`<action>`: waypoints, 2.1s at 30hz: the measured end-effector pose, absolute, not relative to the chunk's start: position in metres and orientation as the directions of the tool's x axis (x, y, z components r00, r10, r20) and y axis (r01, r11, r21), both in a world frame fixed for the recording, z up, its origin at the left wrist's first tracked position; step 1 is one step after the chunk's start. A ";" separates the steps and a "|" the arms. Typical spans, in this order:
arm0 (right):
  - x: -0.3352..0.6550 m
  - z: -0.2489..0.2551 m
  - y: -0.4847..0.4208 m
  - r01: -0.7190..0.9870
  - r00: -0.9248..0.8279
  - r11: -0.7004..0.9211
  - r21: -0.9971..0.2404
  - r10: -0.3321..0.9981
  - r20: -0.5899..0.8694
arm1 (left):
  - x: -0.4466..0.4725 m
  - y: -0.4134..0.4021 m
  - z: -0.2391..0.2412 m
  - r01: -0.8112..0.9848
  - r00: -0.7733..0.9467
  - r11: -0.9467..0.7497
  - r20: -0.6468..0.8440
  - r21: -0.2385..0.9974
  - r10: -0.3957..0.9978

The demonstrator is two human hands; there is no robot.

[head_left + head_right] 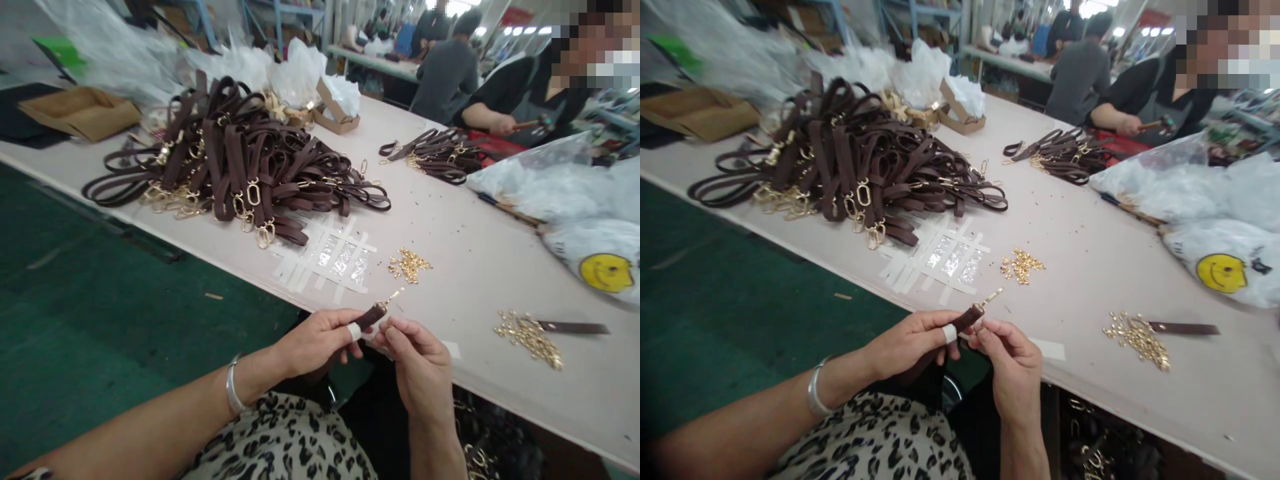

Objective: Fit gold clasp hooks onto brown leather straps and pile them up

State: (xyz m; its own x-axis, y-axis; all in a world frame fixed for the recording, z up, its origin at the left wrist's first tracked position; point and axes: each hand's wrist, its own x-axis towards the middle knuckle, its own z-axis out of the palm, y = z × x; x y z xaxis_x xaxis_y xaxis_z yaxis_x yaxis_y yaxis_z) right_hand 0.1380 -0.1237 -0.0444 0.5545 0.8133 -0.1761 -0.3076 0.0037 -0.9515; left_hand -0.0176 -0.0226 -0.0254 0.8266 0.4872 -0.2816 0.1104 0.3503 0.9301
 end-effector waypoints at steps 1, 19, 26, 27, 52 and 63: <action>0.138 -0.045 -0.124 -0.303 0.552 -0.007 -0.953 0.814 -0.182 | -0.017 -0.023 -0.024 0.111 0.827 0.332 -0.273 0.937 0.492; 0.133 -0.044 -0.126 -0.191 0.488 -0.092 -0.977 0.855 -0.176 | -0.023 -0.026 -0.022 0.200 0.851 -0.130 -0.107 0.971 0.514; 0.128 -0.038 -0.125 -0.127 0.482 -0.058 -0.990 0.869 -0.113 | -0.018 -0.030 -0.030 0.162 0.869 -0.231 -0.028 0.959 0.494; 0.134 -0.038 -0.128 -0.068 0.484 -0.074 -0.995 0.870 -0.098 | -0.017 -0.031 -0.030 0.165 0.866 -0.183 -0.053 0.969 0.498; 0.349 -0.048 -0.165 0.843 0.531 -0.528 -0.100 0.790 0.308 | -0.003 -0.028 -0.031 0.034 0.659 0.529 -0.417 0.848 0.626; 0.147 -0.050 -0.133 0.440 0.511 0.025 -0.898 0.815 0.273 | 0.001 -0.033 -0.035 -0.007 0.634 0.442 -0.338 0.897 0.696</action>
